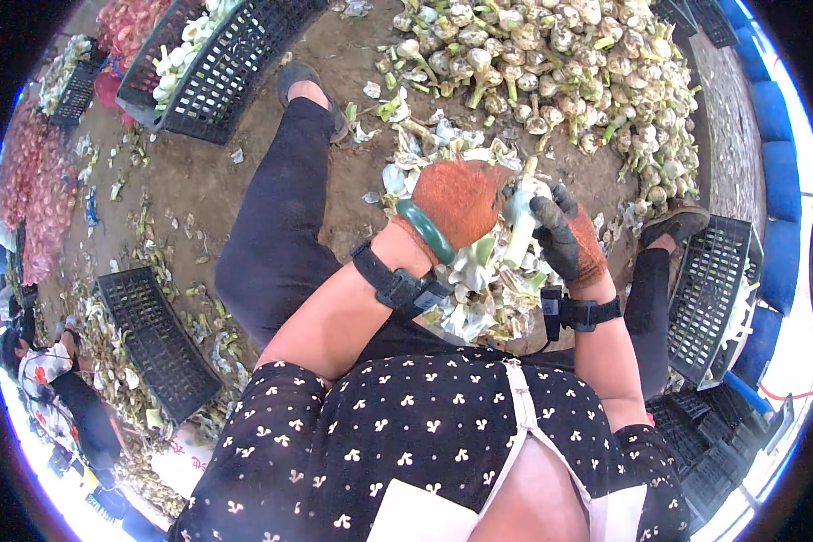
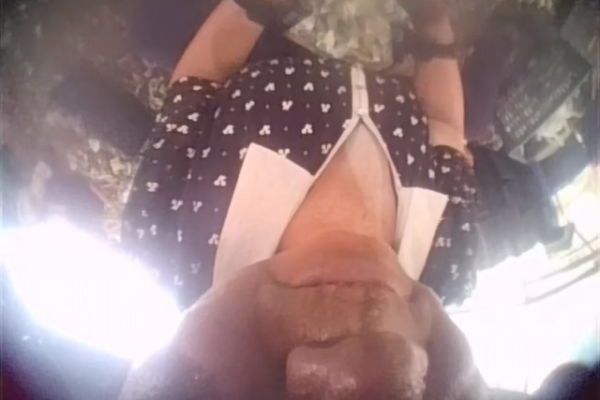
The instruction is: Peeling and processing garlic bulbs for agricultural distribution.
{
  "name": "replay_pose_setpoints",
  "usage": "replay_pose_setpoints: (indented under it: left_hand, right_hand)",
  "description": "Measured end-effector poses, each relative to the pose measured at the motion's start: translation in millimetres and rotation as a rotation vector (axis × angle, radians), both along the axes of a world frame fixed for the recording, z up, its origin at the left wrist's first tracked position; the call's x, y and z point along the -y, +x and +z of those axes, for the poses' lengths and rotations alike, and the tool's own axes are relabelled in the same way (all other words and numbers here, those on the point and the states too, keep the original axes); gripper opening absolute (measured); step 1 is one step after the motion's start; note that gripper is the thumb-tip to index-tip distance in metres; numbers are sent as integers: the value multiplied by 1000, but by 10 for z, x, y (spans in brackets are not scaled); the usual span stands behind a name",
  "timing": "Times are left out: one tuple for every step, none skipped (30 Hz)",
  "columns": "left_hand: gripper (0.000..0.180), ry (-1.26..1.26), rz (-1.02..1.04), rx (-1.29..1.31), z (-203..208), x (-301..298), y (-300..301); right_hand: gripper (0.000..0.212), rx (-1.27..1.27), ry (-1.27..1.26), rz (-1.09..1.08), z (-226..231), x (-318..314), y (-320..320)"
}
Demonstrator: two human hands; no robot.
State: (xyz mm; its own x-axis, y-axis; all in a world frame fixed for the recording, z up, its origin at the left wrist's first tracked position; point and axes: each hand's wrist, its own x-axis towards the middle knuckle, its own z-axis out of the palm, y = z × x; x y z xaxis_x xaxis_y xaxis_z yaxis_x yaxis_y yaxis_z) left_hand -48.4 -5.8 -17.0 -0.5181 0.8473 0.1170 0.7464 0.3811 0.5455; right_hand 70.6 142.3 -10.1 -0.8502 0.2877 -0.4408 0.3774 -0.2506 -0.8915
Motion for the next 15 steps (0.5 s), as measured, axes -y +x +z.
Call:
replay_pose_setpoints:
  left_hand:
    - [30,-10,-27,-24,2,16,20]
    - [31,-20,-55,-48,7,36,40]
    - [31,-30,-83,-73,14,59,54]
    - [32,7,-108,-68,31,99,57]
    - [32,24,-99,-41,6,111,66]
    - [31,42,-89,-14,-40,119,80]
    - [31,58,-83,16,-43,121,91]
    - [32,38,-98,-1,-35,116,104]
    - [32,-3,-102,-18,-15,100,124]
    - [32,-46,-102,-39,5,82,139]
    - [32,-90,-103,-60,13,76,146]
    - [33,-57,-121,-60,-1,89,130]
    - [32,-25,-126,-41,-23,95,120]
    - [30,7,-130,-21,-45,96,98]
    - [29,39,-133,-2,-61,103,78]
  right_hand:
    - [46,37,30,47,30,-16,9]
    - [45,73,59,92,83,-30,12]
    - [43,110,89,138,114,-44,20]
    - [39,64,59,129,81,-53,44]
    - [39,68,72,133,51,-67,65]
    - [40,72,85,137,25,-82,84]
    - [40,78,96,137,13,-84,97]
    - [41,98,178,153,68,-76,72]
    - [41,122,174,171,71,-91,73]
    - [41,141,167,191,66,-111,68]
    - [42,161,161,212,77,-115,59]
    - [55,197,182,328,133,-124,51]
    - [52,176,185,344,131,-116,66]
    - [49,155,188,360,126,-109,75]
    - [46,133,190,376,120,-104,83]
